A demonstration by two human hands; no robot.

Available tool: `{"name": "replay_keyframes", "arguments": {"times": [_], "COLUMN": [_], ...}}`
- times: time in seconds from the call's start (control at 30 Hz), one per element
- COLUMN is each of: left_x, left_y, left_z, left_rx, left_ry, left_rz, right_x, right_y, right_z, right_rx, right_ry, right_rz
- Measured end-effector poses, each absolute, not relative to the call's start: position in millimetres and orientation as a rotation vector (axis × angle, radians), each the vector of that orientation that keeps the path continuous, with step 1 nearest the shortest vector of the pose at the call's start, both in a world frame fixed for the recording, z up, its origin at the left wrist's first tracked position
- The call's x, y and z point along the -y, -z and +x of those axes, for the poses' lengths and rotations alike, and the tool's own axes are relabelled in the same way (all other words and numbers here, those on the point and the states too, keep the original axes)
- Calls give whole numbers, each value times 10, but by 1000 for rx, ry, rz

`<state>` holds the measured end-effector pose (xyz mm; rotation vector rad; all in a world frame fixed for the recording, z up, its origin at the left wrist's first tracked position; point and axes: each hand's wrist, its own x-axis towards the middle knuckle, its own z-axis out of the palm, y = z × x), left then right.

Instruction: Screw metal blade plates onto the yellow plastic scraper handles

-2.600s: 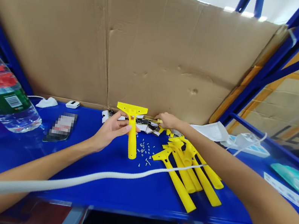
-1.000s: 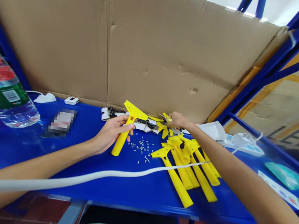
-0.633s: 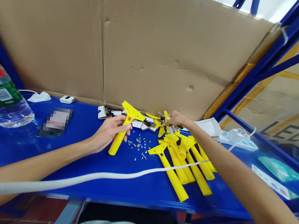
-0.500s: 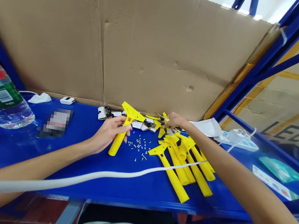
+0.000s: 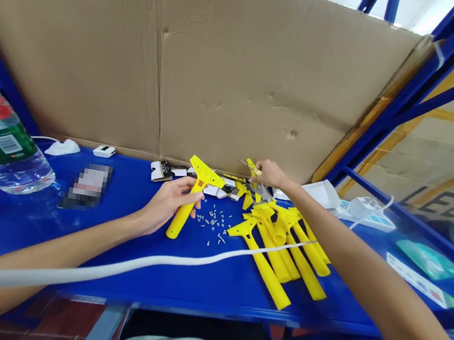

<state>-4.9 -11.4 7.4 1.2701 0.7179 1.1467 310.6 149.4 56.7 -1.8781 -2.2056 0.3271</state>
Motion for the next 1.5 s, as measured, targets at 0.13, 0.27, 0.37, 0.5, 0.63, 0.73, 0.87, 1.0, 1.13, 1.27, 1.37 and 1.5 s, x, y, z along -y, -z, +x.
{"name": "replay_keyframes", "arguments": {"times": [0.13,0.27,0.37,0.5,0.63,0.73,0.87,1.0,1.13,1.27,1.37,1.5], "left_x": [131,159,183,220,258,285,316,340,367,390,391,381], "left_y": [-67,-84,-101,-116,-147,-176,-186,-168,-162,-159,-148,-145], "left_z": [-34,0,27,46,52,72,111,122,123,145,161,165], "left_rx": [-721,-730,-710,-663,-629,-628,-638,-620,-600,-695,-803,-862], "left_ry": [-1119,-1115,-1130,-1130,-1053,-944,-827,-727,-680,-661,-635,-620], "left_rz": [1281,1277,1264,1272,1259,1246,1246,1217,1208,1219,1249,1277], "right_x": [-1209,-767,-430,-134,-37,-24,-23,-27,-41,-43,-27,4], "right_y": [-859,-1063,-1120,-1128,-1100,-1037,-881,-728,-653,-614,-583,-558], "right_z": [3093,2954,2812,2683,2643,2634,2607,2560,2524,2484,2447,2409], "right_rx": [2054,1758,1549,1551,1637,1715,1814,1915,2027,2093,2120,2121], "right_ry": [-425,-557,-750,-829,-853,-914,-1015,-1074,-1023,-1012,-1009,-1002], "right_rz": [-1665,-1288,-892,-823,-870,-943,-1019,-1093,-1114,-1174,-1185,-1191]}}
